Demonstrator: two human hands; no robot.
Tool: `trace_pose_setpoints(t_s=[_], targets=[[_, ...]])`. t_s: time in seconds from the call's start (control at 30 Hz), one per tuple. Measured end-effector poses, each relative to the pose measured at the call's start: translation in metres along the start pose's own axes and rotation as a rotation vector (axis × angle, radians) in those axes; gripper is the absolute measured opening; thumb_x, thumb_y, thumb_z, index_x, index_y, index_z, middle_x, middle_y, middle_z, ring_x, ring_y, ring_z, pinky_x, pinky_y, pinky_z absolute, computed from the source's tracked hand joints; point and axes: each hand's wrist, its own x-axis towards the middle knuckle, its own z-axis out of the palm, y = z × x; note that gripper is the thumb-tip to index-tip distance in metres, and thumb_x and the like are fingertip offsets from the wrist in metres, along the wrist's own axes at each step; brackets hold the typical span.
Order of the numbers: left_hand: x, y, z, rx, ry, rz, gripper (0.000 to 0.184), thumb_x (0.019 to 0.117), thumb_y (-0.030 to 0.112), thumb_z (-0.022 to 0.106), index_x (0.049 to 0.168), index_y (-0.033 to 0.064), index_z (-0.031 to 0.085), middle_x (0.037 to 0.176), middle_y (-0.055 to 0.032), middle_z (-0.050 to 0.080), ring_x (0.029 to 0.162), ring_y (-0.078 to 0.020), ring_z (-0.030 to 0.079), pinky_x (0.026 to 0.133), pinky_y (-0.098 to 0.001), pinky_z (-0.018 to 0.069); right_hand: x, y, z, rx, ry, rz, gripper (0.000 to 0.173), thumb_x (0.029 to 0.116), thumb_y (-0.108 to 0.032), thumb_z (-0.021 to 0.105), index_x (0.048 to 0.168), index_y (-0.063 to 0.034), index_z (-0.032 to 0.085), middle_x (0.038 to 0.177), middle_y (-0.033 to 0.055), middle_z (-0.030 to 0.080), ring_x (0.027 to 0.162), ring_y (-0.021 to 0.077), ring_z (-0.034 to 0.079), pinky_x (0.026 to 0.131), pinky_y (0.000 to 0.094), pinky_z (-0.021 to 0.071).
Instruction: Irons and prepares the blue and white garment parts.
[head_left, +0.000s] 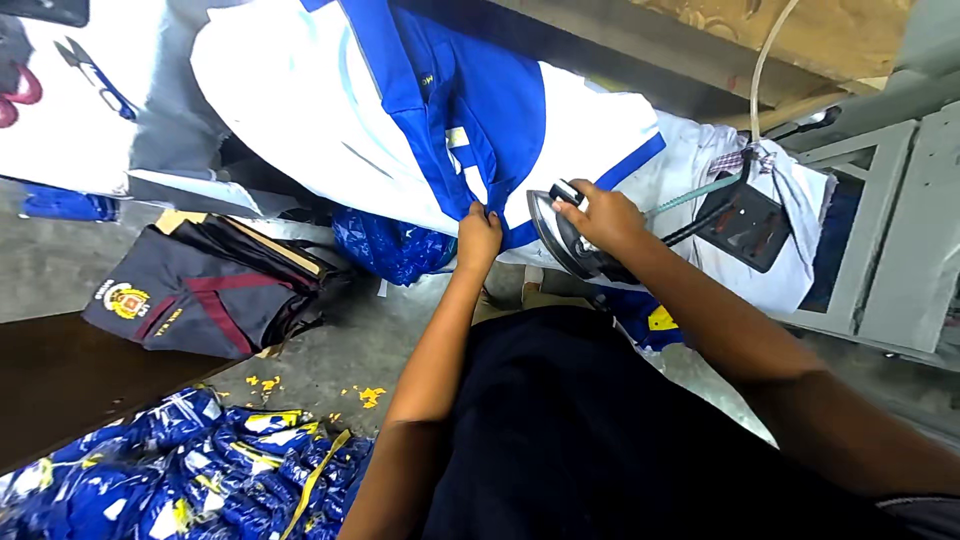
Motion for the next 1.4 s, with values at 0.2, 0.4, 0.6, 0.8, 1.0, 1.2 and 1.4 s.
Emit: trace_pose_setpoints(t_s=[0.2,0.4,0.6,0.8,1.0,1.2,1.4], targets=[[0.001,-0.005,0.000,0.001,-0.002,0.015,0.032,0.1091,0.018,0.045,0.123,-0.0089,0.057,0.105,-0.0283,0.067,0.102,-0.0415,0.068,0.092,-0.0576,0.0515,-0.031,0.007,0.028,-0.067,0.040,-0.181,0.057,0.1042,-0.047,0.057,0.145,-0.0077,0.057,0.104,0.0265,0.073,0.095,0.0490,0.071,0.079,0.0658,0.0546],[0.005,-0.009,0.002,0.002,0.004,0.028,0.032,0.1092,0.018,0.045,0.122,-0.0093,0.057,0.104,-0.0286,0.067,0.095,-0.0410,0.069,0.087,-0.0582,0.0537,-0.036,0.003,0.040,-0.132,-0.017,-0.304,0.060,0.1036,-0.050,0.056,0.146,-0.0078,0.057,0.101,0.0248,0.072,0.092,0.0459,0.071,0.077,0.0616,0.0559],[0.005,-0.009,0.006,0.014,0.045,0.027,0.032,0.1085,0.018,0.046,0.121,-0.0088,0.059,0.104,-0.0278,0.068,0.095,-0.0397,0.069,0.088,-0.0575,0.0525,-0.052,0.043,0.044,-0.140,-0.051,-0.372,0.059,0.1022,-0.052,0.057,0.145,-0.0114,0.060,0.097,0.0246,0.072,0.086,0.0448,0.072,0.073,0.0600,0.0566],[0.001,-0.007,0.010,0.037,0.077,0.045,0.036,0.1092,0.021,0.047,0.127,-0.0094,0.057,0.099,-0.0282,0.068,0.082,-0.0390,0.070,0.080,-0.0570,0.0560,-0.065,0.107,0.004,-0.074,-0.111,-0.098,0.058,0.1037,-0.048,0.058,0.149,-0.0117,0.056,0.112,0.0269,0.072,0.102,0.0500,0.070,0.085,0.0678,0.0533],[-0.022,-0.013,0.012,0.166,0.163,0.245,0.046,0.1058,0.027,0.057,0.139,-0.0051,0.054,0.116,-0.0291,0.067,0.105,-0.0460,0.067,0.092,-0.0647,0.0510,-0.076,0.208,-0.056,0.066,0.038,0.178,0.057,0.1039,-0.047,0.059,0.147,-0.0094,0.055,0.113,0.0333,0.069,0.105,0.0570,0.066,0.089,0.0760,0.0470],[-0.047,-0.031,0.032,0.136,0.376,0.357,0.049,0.0909,0.028,0.073,0.119,-0.0120,0.065,0.146,-0.0448,0.036,0.133,-0.0585,0.040,0.113,-0.0607,0.0333,-0.074,0.295,-0.105,-0.069,0.195,0.206,0.063,0.1025,-0.054,0.055,0.142,-0.0053,0.058,0.112,0.0370,0.068,0.106,0.0622,0.063,0.087,0.0794,0.0451],[-0.059,-0.033,0.058,-0.298,0.456,0.128,0.086,0.0905,0.016,0.075,0.152,-0.0153,0.024,0.157,-0.0400,0.021,0.131,-0.0389,0.049,0.099,-0.0393,0.0510,-0.037,0.344,-0.113,-0.099,0.223,0.216,0.061,0.1058,-0.054,0.048,0.133,-0.0014,0.064,0.113,0.0387,0.067,0.108,0.0632,0.062,0.087,0.0806,0.0436]])
